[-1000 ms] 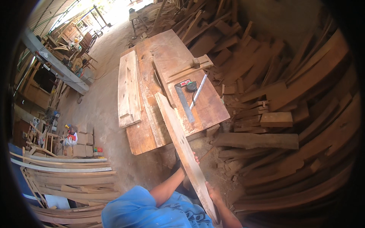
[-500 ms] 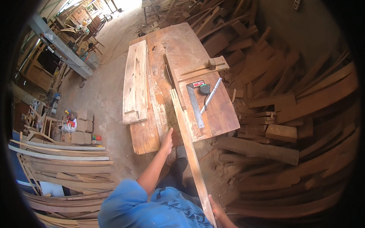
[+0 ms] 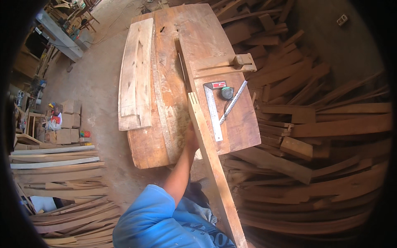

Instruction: The person uses a circular saw to cut a wooden plank on a workbench in a cluttered workshop. They handle the wood and saw, then move around the workshop to retrieve and inspect other tools.

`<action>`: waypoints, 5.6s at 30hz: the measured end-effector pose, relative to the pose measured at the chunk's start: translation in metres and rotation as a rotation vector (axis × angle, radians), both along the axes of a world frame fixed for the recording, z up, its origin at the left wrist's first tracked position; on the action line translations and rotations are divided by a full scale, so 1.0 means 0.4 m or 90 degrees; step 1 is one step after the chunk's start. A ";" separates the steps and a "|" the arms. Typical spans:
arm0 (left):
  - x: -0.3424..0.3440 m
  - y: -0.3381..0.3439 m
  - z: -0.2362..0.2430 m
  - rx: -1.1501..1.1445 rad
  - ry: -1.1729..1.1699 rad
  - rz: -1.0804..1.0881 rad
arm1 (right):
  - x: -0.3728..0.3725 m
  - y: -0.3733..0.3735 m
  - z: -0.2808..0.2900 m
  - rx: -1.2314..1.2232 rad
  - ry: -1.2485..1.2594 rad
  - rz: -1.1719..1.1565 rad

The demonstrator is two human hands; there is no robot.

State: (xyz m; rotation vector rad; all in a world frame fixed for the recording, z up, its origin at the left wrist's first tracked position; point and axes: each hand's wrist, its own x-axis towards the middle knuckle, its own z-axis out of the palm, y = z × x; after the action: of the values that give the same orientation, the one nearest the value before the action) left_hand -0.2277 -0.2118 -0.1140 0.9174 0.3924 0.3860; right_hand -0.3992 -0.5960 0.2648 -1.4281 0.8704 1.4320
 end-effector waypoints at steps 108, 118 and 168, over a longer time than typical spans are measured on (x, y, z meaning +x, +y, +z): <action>0.021 0.009 0.271 0.465 0.397 0.114 | 0.035 0.105 -0.918 0.183 -0.179 0.038; 0.080 0.090 0.254 0.476 0.401 0.091 | 0.096 0.179 -0.928 0.173 -0.201 0.069; 0.135 0.124 0.282 0.393 0.349 0.049 | 0.188 0.265 -0.813 0.172 -0.194 0.026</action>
State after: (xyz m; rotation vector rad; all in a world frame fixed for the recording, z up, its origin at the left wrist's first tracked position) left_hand -0.1738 -0.1623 -0.0012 1.6229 0.8381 0.3243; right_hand -0.3242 -0.4899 -0.0602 -1.4129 0.4411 1.2642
